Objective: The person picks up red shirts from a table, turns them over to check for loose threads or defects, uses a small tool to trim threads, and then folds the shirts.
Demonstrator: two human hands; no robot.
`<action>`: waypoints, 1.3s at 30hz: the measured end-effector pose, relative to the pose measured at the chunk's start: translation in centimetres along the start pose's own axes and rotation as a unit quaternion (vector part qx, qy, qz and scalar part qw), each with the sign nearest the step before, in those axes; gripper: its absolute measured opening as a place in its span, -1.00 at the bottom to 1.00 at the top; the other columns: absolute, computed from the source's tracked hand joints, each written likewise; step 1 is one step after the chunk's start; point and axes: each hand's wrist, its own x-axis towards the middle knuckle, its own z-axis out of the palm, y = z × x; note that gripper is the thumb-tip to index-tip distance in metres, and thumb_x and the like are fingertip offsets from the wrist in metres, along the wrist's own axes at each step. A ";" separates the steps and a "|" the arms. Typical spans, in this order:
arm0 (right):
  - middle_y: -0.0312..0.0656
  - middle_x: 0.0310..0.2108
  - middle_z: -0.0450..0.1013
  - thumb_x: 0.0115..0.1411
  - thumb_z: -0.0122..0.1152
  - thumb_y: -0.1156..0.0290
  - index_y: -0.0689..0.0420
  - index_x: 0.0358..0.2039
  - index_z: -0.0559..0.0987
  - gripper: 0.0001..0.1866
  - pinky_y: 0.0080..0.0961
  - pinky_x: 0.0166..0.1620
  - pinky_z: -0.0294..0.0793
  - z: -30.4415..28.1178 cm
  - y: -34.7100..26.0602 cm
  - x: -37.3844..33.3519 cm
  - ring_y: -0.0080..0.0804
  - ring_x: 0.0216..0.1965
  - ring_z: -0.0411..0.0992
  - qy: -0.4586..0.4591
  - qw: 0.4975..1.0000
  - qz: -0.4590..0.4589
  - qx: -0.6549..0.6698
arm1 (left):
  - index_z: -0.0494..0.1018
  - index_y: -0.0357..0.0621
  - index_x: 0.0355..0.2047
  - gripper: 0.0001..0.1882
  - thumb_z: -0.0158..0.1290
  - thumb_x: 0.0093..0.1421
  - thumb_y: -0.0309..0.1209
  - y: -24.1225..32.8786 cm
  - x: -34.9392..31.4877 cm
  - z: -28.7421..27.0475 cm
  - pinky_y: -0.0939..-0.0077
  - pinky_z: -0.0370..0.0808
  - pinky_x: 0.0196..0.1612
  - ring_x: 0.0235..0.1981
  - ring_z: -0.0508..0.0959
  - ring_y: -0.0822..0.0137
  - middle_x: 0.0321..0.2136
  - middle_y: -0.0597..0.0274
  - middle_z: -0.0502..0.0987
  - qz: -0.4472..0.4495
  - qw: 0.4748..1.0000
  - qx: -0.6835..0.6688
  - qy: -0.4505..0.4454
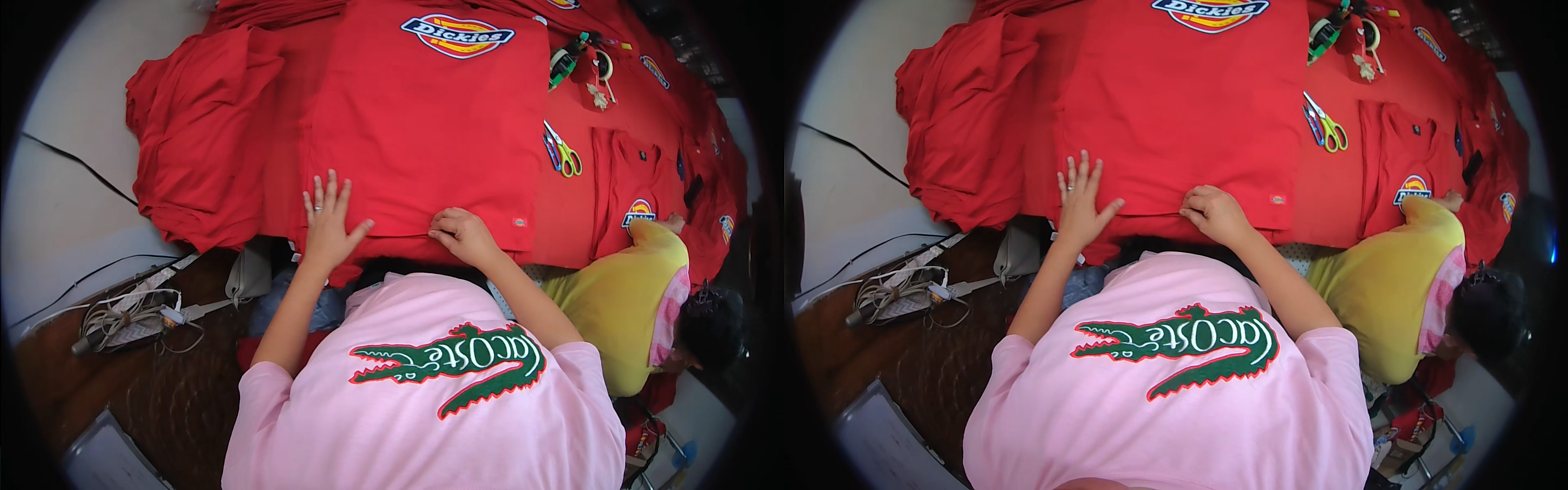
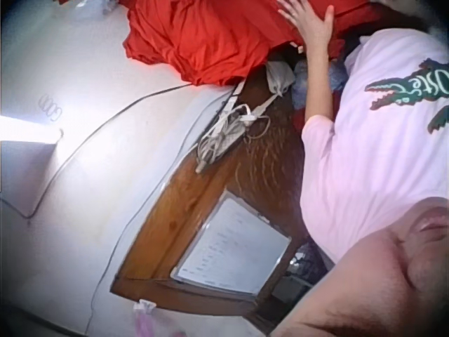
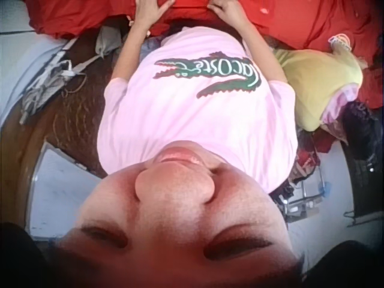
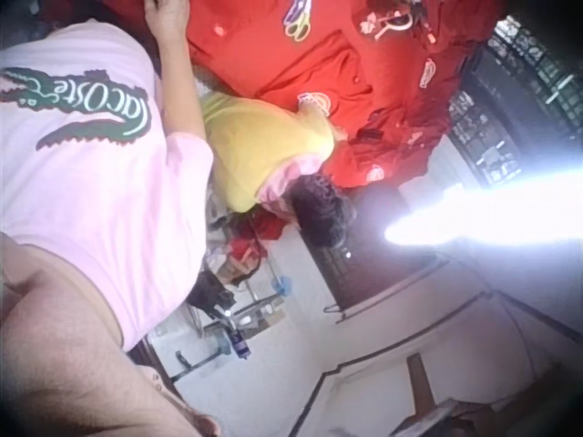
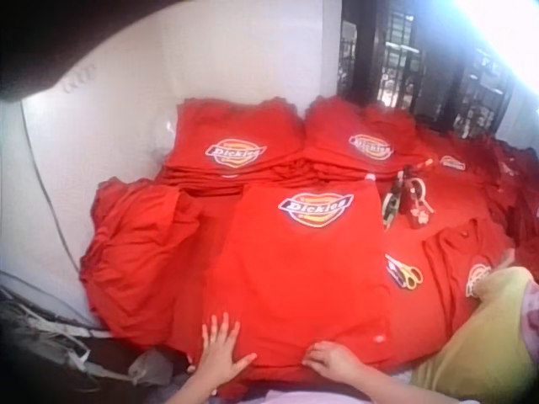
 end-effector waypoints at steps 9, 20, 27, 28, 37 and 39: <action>-0.06 -0.10 0.49 0.44 0.09 0.48 0.24 -0.20 0.49 -0.91 -0.37 0.12 0.41 -7.3 -5.5 -2.0 -0.23 -0.03 0.47 0.366 0.929 0.045 0.044 | 0.46 -0.03 0.25 -0.28 0.13 -0.03 -0.54 7.2 3.3 2.1 -0.25 -0.07 0.49 0.38 0.36 0.16 0.30 0.15 0.44 0.085 0.985 -0.007 0.149; -0.02 0.00 0.46 0.51 -0.02 0.39 0.27 -0.14 0.47 -0.81 -0.29 0.14 0.37 -8.1 2.9 -17.8 -0.19 0.03 0.42 0.472 0.826 0.277 -0.138 | 0.64 -0.13 -0.24 -0.70 0.06 0.02 -0.61 4.8 3.2 -0.2 0.16 0.52 0.04 -0.22 0.58 0.07 -0.35 0.15 0.54 0.163 0.978 -0.129 0.008; 0.14 0.25 0.36 0.36 0.15 0.45 0.24 -0.03 0.49 -0.77 -0.07 0.28 0.31 -7.4 2.6 -14.1 0.12 0.26 0.35 0.379 0.861 0.297 -0.164 | 0.66 -0.15 -0.14 -0.73 0.19 0.20 -0.31 4.6 1.8 -2.0 0.17 0.49 0.09 -0.14 0.60 0.09 -0.26 0.13 0.59 0.117 0.971 -0.158 -0.134; 0.13 0.28 0.34 0.35 0.16 0.45 0.23 0.02 0.49 -0.73 -0.08 0.31 0.29 -7.6 2.3 -12.1 0.11 0.29 0.33 0.395 0.860 0.265 -0.186 | 0.66 -0.15 -0.13 -0.73 0.19 0.22 -0.30 5.1 2.6 -1.8 0.18 0.48 0.11 -0.13 0.60 0.09 -0.25 0.13 0.60 0.121 0.974 -0.156 -0.108; 0.04 0.50 0.08 0.37 0.18 0.14 0.12 0.46 0.23 -0.27 -0.13 0.49 0.09 -5.0 4.7 5.8 -0.01 0.49 0.09 -0.062 0.967 -0.073 -0.237 | 0.00 -0.25 0.50 -0.02 0.10 0.29 0.09 8.0 10.0 5.9 -0.06 -0.12 0.53 0.55 -0.06 0.02 0.53 -0.07 -0.06 0.111 0.993 0.029 0.006; 0.03 0.52 0.03 0.37 0.15 -0.01 0.13 0.49 0.16 -0.18 -0.13 0.52 -0.01 -8.7 9.0 6.1 -0.01 0.53 0.00 0.019 0.973 0.036 -0.229 | -0.05 -0.25 0.52 0.09 0.06 0.26 0.25 7.1 9.8 6.6 -0.03 -0.16 0.54 0.57 -0.13 0.04 0.55 -0.05 -0.11 0.076 0.994 0.068 -0.034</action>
